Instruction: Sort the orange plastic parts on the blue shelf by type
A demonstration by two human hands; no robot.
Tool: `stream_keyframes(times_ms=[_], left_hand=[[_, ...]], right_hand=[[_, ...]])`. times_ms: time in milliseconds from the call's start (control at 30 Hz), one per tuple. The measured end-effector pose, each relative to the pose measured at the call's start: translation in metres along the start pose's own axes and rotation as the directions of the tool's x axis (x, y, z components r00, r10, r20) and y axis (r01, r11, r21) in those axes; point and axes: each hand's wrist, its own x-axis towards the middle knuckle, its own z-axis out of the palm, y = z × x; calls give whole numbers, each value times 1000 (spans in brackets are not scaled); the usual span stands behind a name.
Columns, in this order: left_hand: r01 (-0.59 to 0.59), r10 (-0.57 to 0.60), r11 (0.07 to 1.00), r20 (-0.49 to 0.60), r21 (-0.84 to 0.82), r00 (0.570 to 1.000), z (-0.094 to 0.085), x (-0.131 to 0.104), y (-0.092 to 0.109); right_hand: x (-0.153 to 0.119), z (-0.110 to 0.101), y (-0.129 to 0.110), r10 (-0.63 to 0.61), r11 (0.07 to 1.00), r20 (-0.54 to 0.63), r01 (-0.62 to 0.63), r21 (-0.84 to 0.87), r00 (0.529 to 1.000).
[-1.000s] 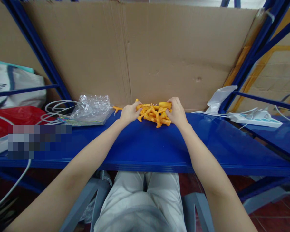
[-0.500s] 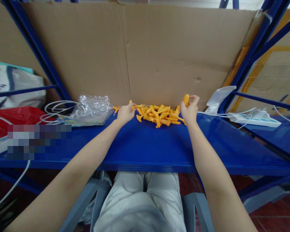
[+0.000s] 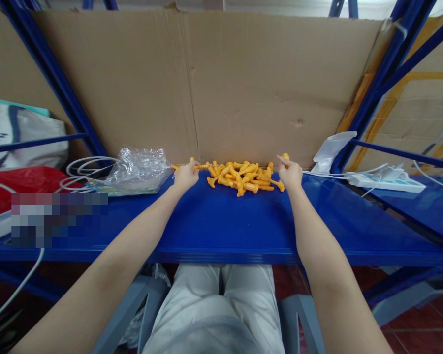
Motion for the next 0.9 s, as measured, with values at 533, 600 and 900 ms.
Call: stream_keyframes(times_ms=[533,600,900], left_hand=[[155,-159,985,-40,-80,986,14,7,-31],[158,-163,984,-43,-85,986,15,7,-32],[130,-133,989,-30,-70,991,13,6,-28]], right_hand=[[-13,7,22,419,888,356,-295,-352,835],[-12,8,24,399,892,368,-264,-366,840],[-5,-3,17,444,846,304,-282,-453,843]])
